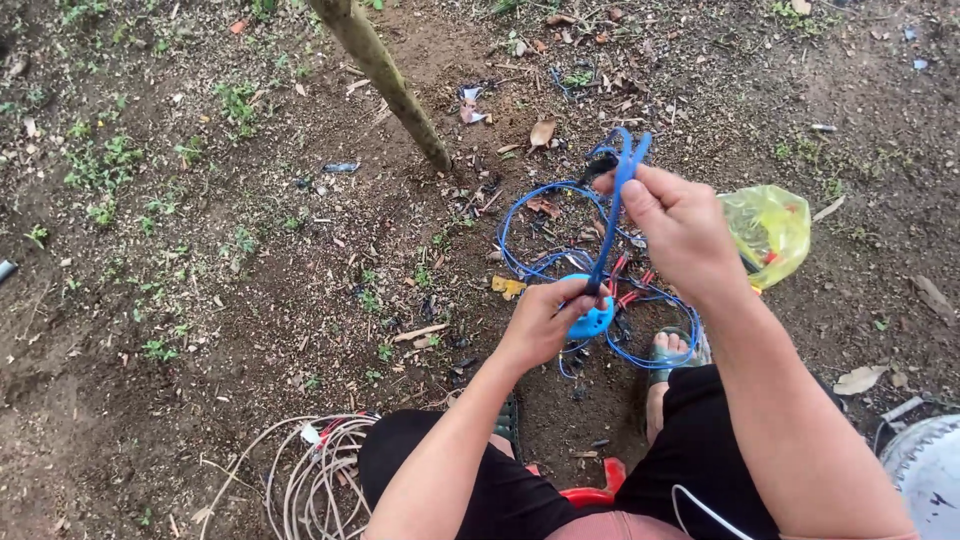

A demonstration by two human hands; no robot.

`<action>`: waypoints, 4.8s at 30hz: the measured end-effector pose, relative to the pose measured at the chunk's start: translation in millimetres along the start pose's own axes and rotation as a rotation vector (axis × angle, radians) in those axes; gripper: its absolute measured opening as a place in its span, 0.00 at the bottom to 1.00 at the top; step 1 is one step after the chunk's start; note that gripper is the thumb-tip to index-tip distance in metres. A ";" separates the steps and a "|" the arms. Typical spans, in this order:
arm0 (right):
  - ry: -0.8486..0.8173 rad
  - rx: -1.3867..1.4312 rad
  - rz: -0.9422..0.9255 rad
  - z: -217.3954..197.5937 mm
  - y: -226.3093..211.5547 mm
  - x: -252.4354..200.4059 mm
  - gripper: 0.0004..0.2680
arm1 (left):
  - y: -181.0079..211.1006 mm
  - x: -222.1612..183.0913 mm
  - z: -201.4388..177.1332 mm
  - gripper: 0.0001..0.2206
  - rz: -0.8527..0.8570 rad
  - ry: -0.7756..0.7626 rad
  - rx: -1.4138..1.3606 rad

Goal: The person is untangling a long blue electrical wire and organizing it while sitting outdoors.

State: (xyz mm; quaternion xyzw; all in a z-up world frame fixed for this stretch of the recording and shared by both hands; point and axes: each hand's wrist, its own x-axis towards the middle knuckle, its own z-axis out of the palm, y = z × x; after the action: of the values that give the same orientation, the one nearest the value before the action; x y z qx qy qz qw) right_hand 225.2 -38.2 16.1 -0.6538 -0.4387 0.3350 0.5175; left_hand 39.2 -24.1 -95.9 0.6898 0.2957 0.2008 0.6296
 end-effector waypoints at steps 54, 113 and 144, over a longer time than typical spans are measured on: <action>-0.040 -0.101 -0.214 34.0 16.0 -15.9 0.02 | 68.8 -24.3 -37.0 0.10 0.113 0.230 -0.442; 0.018 -0.274 -0.764 33.5 -14.3 -37.7 0.05 | 44.2 -16.5 -26.3 0.18 0.119 0.076 -0.944; -0.126 0.205 0.062 63.9 60.4 -0.5 0.04 | 74.5 -20.0 -52.3 0.14 0.352 0.227 -0.494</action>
State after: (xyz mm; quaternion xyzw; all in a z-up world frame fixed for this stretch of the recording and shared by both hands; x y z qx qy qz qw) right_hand 181.7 -19.1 -57.9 -0.5884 -0.4134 0.4341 0.5426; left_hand 1.9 -0.6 -13.8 0.5300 0.1826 0.4478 0.6966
